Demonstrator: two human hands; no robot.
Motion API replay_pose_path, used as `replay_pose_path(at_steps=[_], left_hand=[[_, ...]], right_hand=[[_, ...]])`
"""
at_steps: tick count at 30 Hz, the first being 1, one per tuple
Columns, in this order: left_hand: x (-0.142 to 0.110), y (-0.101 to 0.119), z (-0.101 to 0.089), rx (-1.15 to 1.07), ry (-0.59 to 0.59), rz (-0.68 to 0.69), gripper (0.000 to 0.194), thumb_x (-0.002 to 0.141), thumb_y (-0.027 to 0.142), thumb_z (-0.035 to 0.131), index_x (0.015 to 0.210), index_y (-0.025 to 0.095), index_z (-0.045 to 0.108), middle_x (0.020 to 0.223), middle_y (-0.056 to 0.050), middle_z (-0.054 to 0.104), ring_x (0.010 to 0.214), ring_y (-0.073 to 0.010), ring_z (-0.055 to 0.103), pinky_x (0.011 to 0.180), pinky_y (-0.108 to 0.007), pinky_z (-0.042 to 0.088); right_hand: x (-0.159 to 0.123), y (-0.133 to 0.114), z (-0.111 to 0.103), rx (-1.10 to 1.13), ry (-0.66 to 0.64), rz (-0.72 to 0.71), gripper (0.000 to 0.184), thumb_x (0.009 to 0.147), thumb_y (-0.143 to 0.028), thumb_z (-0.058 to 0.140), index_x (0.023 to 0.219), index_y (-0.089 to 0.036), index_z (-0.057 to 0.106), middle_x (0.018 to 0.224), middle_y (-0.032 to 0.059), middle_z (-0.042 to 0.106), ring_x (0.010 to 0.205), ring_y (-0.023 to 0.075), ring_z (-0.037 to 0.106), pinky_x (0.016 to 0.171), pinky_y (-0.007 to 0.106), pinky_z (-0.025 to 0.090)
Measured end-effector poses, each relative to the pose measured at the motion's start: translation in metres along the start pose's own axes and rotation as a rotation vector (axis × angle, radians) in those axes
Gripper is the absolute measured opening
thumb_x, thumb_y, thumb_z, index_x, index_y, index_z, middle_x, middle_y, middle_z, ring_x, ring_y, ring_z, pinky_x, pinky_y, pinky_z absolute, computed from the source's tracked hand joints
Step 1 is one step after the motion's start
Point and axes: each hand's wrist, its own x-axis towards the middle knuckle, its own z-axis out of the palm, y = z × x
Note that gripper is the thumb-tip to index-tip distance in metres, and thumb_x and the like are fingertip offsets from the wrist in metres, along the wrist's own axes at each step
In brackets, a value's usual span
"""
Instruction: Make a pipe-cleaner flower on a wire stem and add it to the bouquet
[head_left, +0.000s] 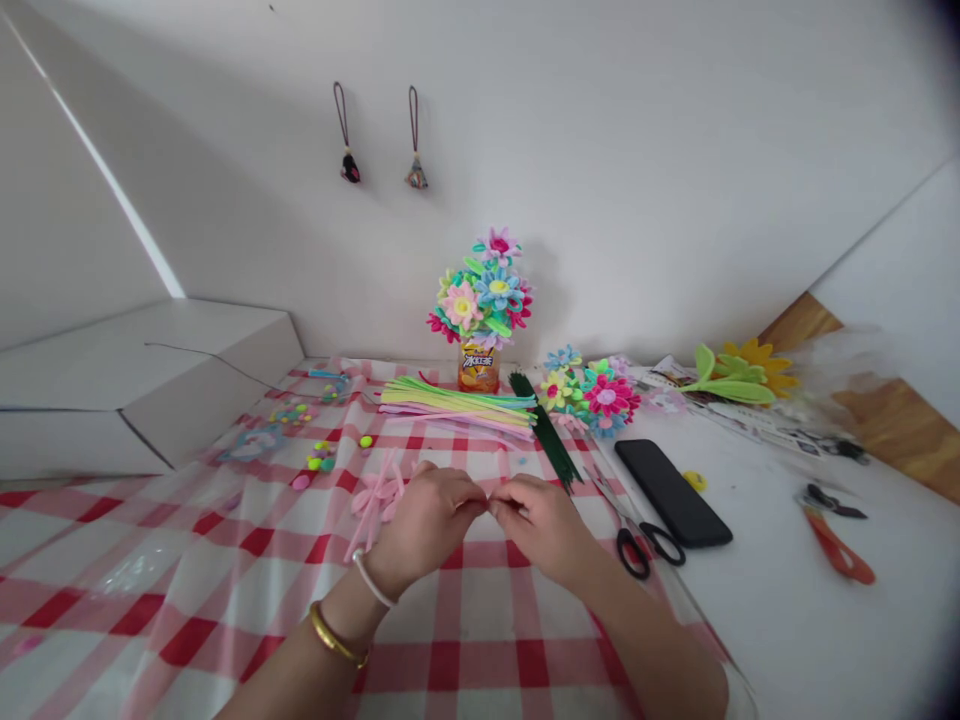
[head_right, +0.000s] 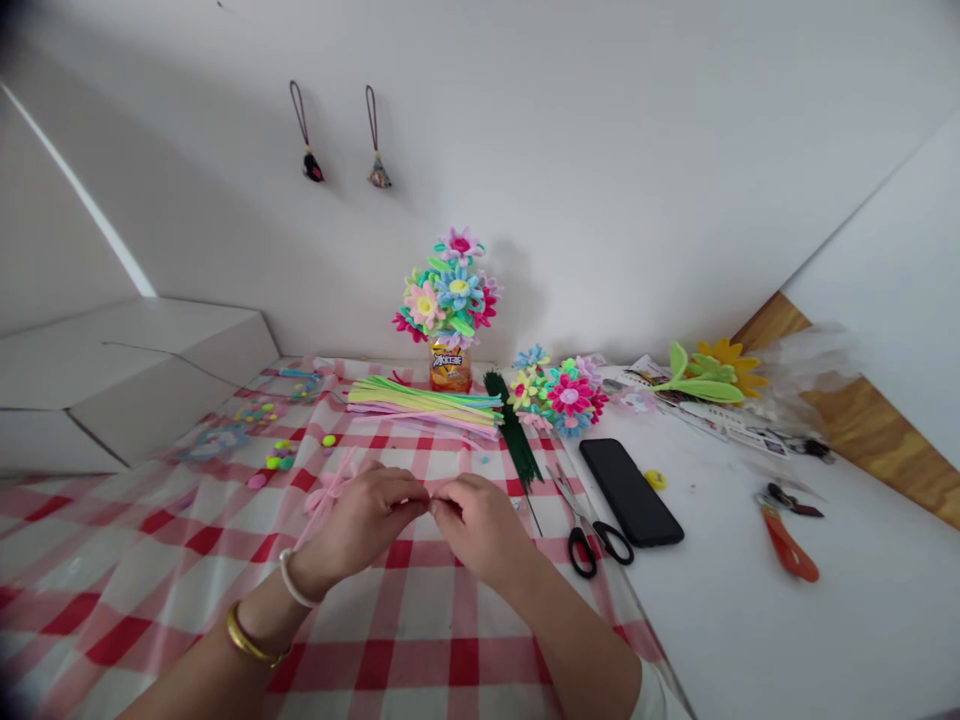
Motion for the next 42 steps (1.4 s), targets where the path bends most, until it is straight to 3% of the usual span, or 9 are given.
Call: replay_pose_path(at_steps=[6, 11, 13, 15, 20, 23, 29, 35, 42], left_hand=[[0.001, 0.014, -0.008, -0.603, 0.084, -0.364, 0.011, 0.068, 0.026, 0.06, 0.065, 0.017, 0.065, 0.066, -0.001, 0.063, 0.066, -0.0147, 0.054, 0.062, -0.025, 0.041], [0.002, 0.009, -0.001, -0.958, 0.109, -0.455, 0.013, 0.06, 0.026, 0.066, 0.067, 0.015, 0.065, 0.064, -0.001, 0.064, 0.065, -0.0143, 0.055, 0.065, -0.028, 0.044], [0.003, 0.005, 0.0, -0.899, 0.05, -0.443, 0.013, 0.061, 0.025, 0.066, 0.069, 0.015, 0.066, 0.066, -0.003, 0.065, 0.067, -0.0154, 0.056, 0.066, -0.028, 0.045], [0.003, 0.001, 0.0, -0.677, 0.001, -0.365, 0.012, 0.066, 0.024, 0.062, 0.073, 0.016, 0.067, 0.073, -0.004, 0.067, 0.071, -0.0163, 0.058, 0.067, -0.028, 0.044], [0.0, -0.003, 0.005, 0.07, -0.058, 0.024, 0.015, 0.074, 0.016, 0.053, 0.067, 0.018, 0.066, 0.067, -0.003, 0.064, 0.068, -0.0166, 0.055, 0.07, -0.032, 0.037], [-0.001, 0.0, 0.003, 0.126, -0.066, 0.066, 0.018, 0.075, 0.012, 0.05, 0.064, 0.017, 0.065, 0.064, -0.002, 0.063, 0.064, -0.015, 0.054, 0.069, -0.032, 0.035], [0.0, 0.007, -0.009, -0.444, 0.055, -0.203, 0.01, 0.072, 0.018, 0.057, 0.069, 0.017, 0.066, 0.07, -0.001, 0.065, 0.068, -0.0134, 0.057, 0.066, -0.025, 0.04], [-0.001, 0.005, -0.002, -0.958, 0.183, -0.461, 0.01, 0.06, 0.024, 0.07, 0.067, 0.017, 0.068, 0.065, 0.0, 0.065, 0.065, -0.0117, 0.054, 0.063, -0.023, 0.042], [0.0, 0.003, 0.001, -1.074, 0.091, -0.474, 0.008, 0.059, 0.019, 0.07, 0.065, 0.015, 0.068, 0.06, 0.0, 0.063, 0.057, -0.0091, 0.05, 0.056, -0.022, 0.039]], right_hand=[[-0.001, -0.002, 0.0, 0.24, 0.129, 0.068, 0.016, 0.082, -0.03, 0.05, 0.08, -0.019, 0.061, 0.074, 0.0013, 0.061, 0.07, 0.0132, 0.055, 0.062, 0.023, 0.042], [-0.003, -0.004, 0.002, 0.246, 0.171, 0.041, 0.016, 0.083, -0.029, 0.047, 0.079, -0.019, 0.058, 0.075, 0.0017, 0.06, 0.069, 0.0128, 0.054, 0.062, 0.023, 0.042], [-0.002, -0.005, 0.001, 0.15, 0.155, -0.002, 0.013, 0.083, -0.024, 0.046, 0.079, -0.019, 0.057, 0.076, 0.002, 0.059, 0.07, 0.0128, 0.054, 0.064, 0.023, 0.041], [-0.001, -0.004, 0.001, 0.014, 0.105, -0.042, 0.012, 0.08, -0.017, 0.046, 0.077, -0.018, 0.057, 0.074, 0.0021, 0.058, 0.071, 0.0132, 0.053, 0.064, 0.023, 0.041], [0.001, 0.004, 0.006, -0.306, -0.064, -0.114, 0.014, 0.076, -0.009, 0.048, 0.067, -0.016, 0.058, 0.067, 0.0031, 0.057, 0.067, 0.0148, 0.051, 0.061, 0.025, 0.038], [0.001, 0.006, 0.007, -0.279, -0.058, -0.129, 0.015, 0.077, -0.011, 0.049, 0.067, -0.016, 0.059, 0.065, 0.0026, 0.057, 0.066, 0.0143, 0.052, 0.06, 0.025, 0.038], [-0.001, 0.002, 0.0, 0.058, 0.124, -0.116, 0.014, 0.083, -0.02, 0.047, 0.084, -0.02, 0.061, 0.076, 0.0023, 0.06, 0.071, 0.0127, 0.054, 0.063, 0.024, 0.042], [-0.002, -0.001, 0.004, 0.094, 0.183, -0.161, 0.014, 0.084, -0.023, 0.046, 0.078, -0.018, 0.057, 0.068, 0.0014, 0.053, 0.066, 0.0124, 0.05, 0.061, 0.024, 0.04], [-0.002, -0.001, 0.005, 0.079, 0.178, -0.182, 0.014, 0.081, -0.014, 0.045, 0.074, -0.018, 0.058, 0.069, 0.001, 0.053, 0.067, 0.012, 0.051, 0.063, 0.024, 0.041]])
